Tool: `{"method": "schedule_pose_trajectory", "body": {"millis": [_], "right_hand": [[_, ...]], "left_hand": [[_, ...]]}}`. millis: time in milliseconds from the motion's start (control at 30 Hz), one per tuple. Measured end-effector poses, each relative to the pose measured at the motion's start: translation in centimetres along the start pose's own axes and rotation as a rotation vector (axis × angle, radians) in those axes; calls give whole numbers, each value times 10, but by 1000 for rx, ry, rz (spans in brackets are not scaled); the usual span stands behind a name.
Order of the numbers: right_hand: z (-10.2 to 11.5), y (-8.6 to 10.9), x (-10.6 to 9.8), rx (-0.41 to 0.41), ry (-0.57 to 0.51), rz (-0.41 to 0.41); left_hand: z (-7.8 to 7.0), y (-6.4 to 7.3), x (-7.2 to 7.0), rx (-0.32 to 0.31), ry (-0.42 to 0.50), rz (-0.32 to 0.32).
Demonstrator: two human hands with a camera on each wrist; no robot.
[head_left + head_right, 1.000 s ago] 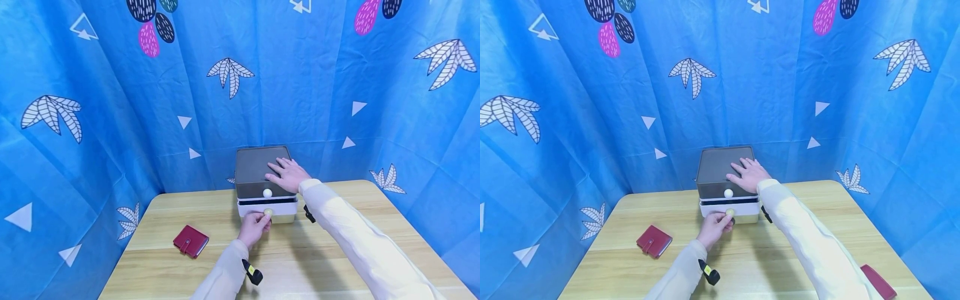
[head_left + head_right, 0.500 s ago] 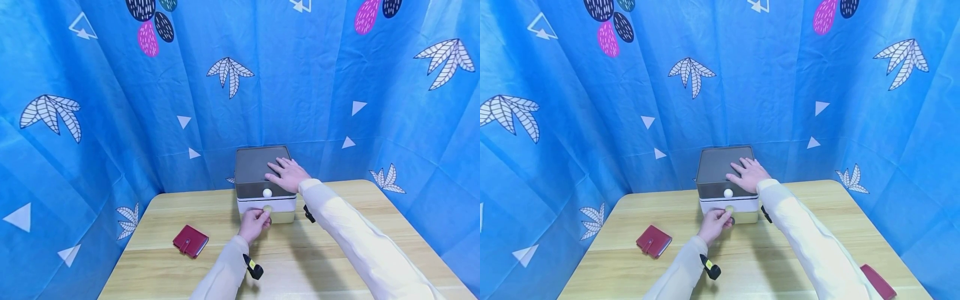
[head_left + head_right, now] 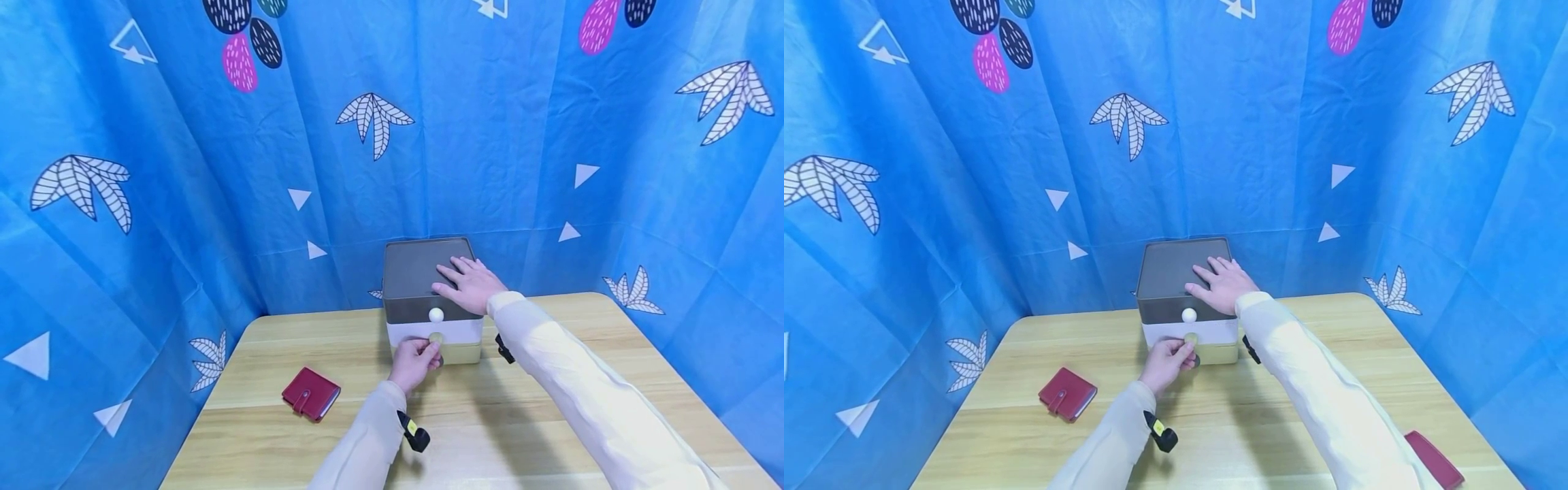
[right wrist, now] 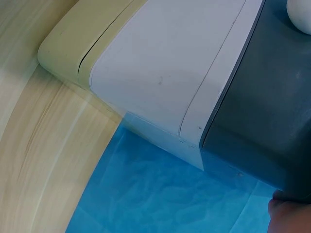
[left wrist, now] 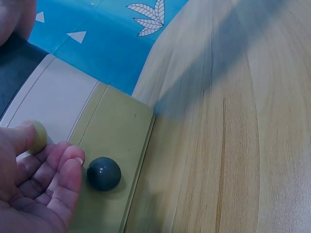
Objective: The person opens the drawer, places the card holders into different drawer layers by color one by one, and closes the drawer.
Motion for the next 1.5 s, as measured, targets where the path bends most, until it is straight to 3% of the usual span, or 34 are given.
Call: {"method": "schedule_pose_trajectory", "body": {"millis": [400,633,833,1033,1200,1300,1500], "right_hand": [[-1,0,0,1,0,7],[0,1,-2,3,-11,18],[-1,1,0,7,-4,22],[-1,1,-1,8,-3,25],[1,2,-3,3,-3,15],[2,2,-3,-3,4,9],[1,3,-2,-2,9,5]], "left_hand": [[0,3,2,-11,-20,1],[1,10,-2,12,-235,-14],[4,14,-8,12,-351,-70],[11,16,-12,-43,-467,-127],[15,16,-10,-59,-503,-141],[18,15,-8,-33,-508,-156],[22,14,-4,-35,-478,-173]]}}
Point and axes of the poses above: each hand's wrist, its own y-axis away from the middle knuckle, its own x-axis out of the palm, z = x × y, the point moved 2 cm from there along -y, towards the middle knuckle, and after that the axes turned 15 degrees about y, right-handed, at the moved point
